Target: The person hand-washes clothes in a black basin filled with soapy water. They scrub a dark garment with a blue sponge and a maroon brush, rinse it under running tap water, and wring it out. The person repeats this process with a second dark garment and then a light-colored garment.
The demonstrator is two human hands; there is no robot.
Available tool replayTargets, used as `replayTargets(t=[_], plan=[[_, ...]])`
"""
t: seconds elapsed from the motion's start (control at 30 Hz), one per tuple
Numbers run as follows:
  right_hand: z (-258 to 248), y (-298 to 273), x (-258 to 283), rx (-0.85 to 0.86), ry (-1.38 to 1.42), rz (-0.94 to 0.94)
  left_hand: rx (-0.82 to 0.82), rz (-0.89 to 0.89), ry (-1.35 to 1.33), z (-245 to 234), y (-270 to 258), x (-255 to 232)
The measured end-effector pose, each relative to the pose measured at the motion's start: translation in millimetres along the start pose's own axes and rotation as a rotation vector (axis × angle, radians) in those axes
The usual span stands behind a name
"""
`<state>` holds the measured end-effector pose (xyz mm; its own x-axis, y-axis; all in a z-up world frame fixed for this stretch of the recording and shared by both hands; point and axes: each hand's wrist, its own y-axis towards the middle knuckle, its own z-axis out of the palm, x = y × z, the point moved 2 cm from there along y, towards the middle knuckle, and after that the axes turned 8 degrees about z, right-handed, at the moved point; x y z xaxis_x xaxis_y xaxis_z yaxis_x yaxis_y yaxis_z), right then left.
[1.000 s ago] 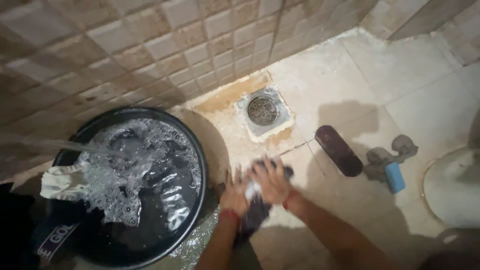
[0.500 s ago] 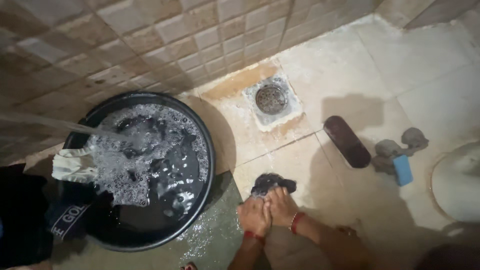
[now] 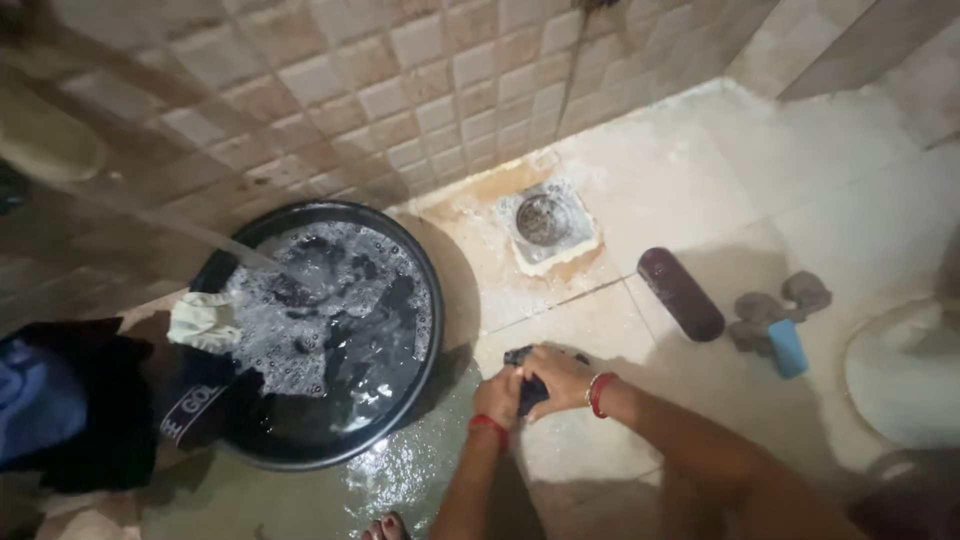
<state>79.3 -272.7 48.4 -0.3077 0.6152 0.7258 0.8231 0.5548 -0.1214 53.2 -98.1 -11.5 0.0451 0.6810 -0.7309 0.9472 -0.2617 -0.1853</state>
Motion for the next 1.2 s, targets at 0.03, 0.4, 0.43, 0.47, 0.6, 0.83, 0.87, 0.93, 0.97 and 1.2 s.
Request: replayTargets(t=[0.03, 0.4, 0.43, 0.47, 0.6, 0.83, 0.87, 0.93, 0.97, 1.2], plan=[[-11.5, -2.5, 0.1, 0.038, 0.036, 0.153, 0.080, -0.050, -0.124, -10.9, -1.4, 0.3], [-208.1, -21.7, 41.2, -0.200, -0.314, 0.580, -0.172, 0.287, 0.438, -179.6, -5.2, -108.5], [-224.8, -25.1, 46.7, -0.382, -0.253, 0.406, -0.263, 0.341, 0.446, -196.6, 2.5, -121.4], [-238.1, -31.4, 49.8, -0.561, -0.191, 0.232, -0.354, 0.395, 0.452, -208.8, 8.0, -133.1], [-243.0, -46.6, 26.3, -0.625, -0.432, 0.284, -0.390, 0.511, 0.460, -209.1, 21.4, -151.9], [-168.5, -61.5, -85.6, -0.185, -0.442, 0.569, -0.015, 0.207, -0.086, -179.0, 16.9, 3.3], [-162.4, -66.5, -98.9, -0.287, -0.528, 0.642, -0.146, 0.138, -0.221, -194.8, 14.8, 37.2], [-150.9, -78.1, -122.2, -0.317, -0.530, 0.912, -0.380, -0.159, -0.550, -219.4, 2.7, 97.7], [-145.8, -82.8, -129.8, -0.334, -0.530, 1.046, -0.525, -0.302, -0.736, -227.2, -4.5, 120.2], [-112.5, -36.3, -99.3, -0.701, -0.327, 0.506, -0.642, -0.201, -1.906, -170.7, 35.2, 100.4]])
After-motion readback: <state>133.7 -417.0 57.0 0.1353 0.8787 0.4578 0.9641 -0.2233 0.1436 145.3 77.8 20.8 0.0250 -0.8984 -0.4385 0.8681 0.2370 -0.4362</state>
